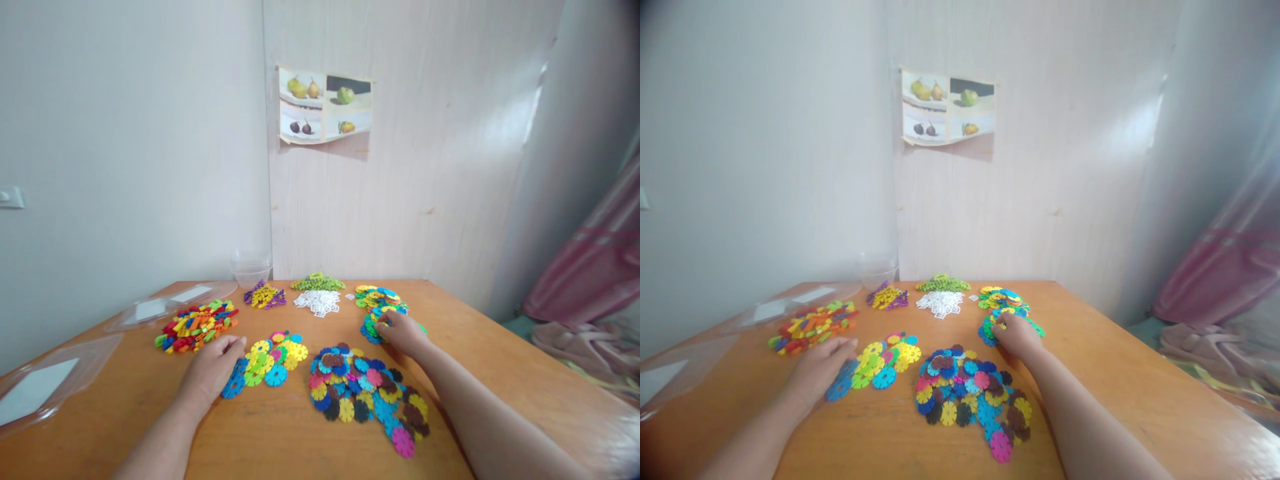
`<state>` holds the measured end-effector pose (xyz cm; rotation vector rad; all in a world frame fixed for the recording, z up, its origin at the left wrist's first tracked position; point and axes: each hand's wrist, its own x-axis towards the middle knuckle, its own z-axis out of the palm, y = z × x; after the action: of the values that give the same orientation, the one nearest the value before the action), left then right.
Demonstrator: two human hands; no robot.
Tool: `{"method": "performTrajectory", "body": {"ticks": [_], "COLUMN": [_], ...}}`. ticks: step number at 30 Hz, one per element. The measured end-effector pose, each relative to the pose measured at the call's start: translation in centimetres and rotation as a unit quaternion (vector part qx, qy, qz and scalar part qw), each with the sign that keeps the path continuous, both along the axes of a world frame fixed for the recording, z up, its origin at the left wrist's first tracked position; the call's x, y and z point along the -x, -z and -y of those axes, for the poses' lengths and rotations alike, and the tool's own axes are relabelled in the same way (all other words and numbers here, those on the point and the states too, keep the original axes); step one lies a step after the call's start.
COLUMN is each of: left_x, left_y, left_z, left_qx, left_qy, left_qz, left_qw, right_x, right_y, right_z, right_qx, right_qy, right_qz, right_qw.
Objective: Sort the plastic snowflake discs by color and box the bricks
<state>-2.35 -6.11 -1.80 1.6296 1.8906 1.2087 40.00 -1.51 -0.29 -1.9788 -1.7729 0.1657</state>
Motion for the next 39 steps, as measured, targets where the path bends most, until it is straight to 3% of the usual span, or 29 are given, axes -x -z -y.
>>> {"method": "performTrajectory", "body": {"ticks": [4, 8, 15, 20, 29, 39], "left_x": [-0.2, -0.4, -0.4, -0.2, 0.5, 0.4], "left_y": [0.0, 0.0, 0.2, 0.5, 0.9, 0.6], "left_z": [0.1, 0.2, 0.1, -0.1, -0.6, -0.6], "left_qx": [-0.004, -0.012, -0.017, -0.028, -0.068, -0.057], "left_qy": [-0.003, 0.001, -0.003, -0.001, -0.048, -0.061], "left_qz": [0.003, 0.001, -0.002, 0.007, 0.048, 0.021], "left_qw": [1.0, 1.0, 1.0, 1.0, 0.995, 0.996], "right_x": [1.0, 4.0, 12.6, 18.9, 26.3, 28.1], "right_y": [-0.8, -2.1, -4.5, -4.8, -4.2, -4.1], "right_z": [0.4, 1.5, 4.9, 6.1, 4.3, 2.6], "right_qx": [-0.02, -0.045, -0.046, -0.041, 0.027, 0.099], "right_qy": [-0.011, -0.089, -0.272, -0.374, -0.401, -0.415], "right_qz": [-0.021, -0.051, -0.002, 0.088, 0.166, 0.183], "right_qw": [1.0, 0.994, 0.961, 0.923, 0.901, 0.886]}}
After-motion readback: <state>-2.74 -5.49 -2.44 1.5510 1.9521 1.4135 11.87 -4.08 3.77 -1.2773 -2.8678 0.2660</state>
